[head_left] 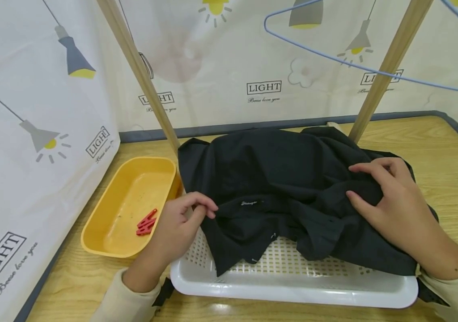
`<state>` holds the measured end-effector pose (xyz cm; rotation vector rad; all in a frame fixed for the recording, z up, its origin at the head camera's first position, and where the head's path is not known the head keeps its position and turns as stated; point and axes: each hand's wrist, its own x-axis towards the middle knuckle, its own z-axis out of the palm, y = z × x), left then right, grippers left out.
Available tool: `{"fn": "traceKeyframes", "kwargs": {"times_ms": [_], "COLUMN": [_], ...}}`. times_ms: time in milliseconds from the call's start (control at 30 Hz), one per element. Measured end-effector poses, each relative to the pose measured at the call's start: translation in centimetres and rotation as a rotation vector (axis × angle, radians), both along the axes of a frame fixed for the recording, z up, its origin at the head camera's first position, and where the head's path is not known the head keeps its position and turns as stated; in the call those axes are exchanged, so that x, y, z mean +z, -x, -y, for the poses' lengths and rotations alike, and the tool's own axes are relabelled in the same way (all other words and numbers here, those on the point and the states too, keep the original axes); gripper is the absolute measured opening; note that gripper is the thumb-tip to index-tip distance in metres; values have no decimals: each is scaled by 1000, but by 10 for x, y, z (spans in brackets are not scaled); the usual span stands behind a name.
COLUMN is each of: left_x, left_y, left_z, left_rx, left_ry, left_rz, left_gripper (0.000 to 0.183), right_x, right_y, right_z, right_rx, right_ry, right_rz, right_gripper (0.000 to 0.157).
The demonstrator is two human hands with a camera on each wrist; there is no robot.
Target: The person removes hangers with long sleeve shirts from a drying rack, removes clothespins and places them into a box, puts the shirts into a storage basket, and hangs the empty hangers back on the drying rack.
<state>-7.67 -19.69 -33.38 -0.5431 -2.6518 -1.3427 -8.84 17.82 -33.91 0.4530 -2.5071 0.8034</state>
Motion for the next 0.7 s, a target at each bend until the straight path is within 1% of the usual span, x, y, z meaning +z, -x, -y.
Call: {"fn": "traceKeyframes", "kwargs": {"times_ms": [167,267,367,433,500,567,633,700], "left_x": [1,1,1,1,0,1,1,2], "left_y": [0,0,-1,-2,-2,-1,-1,-1], "left_z": [0,0,0,0,0,0,0,-1], "left_rx": [-3,-4,1,1,2,3,3,3], "left_ry": [-5,-11,-8,-9,-8,-7,-7,-6], "left_rz": [-1,-1,6,12,15,14,13,14], "left_gripper": [22,21,21,21,22,22,22,21], "right_x": [0,-1,-1,-1,-1,0,0,-1], "right_y": [1,2,2,3,4,5,5,4], "right_z": [-2,-3,-5,-7,-8,-8,-8,-7], "right_rx": [-4,-8,-12,-8,-2,4,5,-17], "right_ry": [-20,-44,-74,-90,-91,-85,-77,-94], "right_rz": [56,154,277,324,339,333,313,282], "right_gripper": [54,59,65,66,63,60,57,52]}}
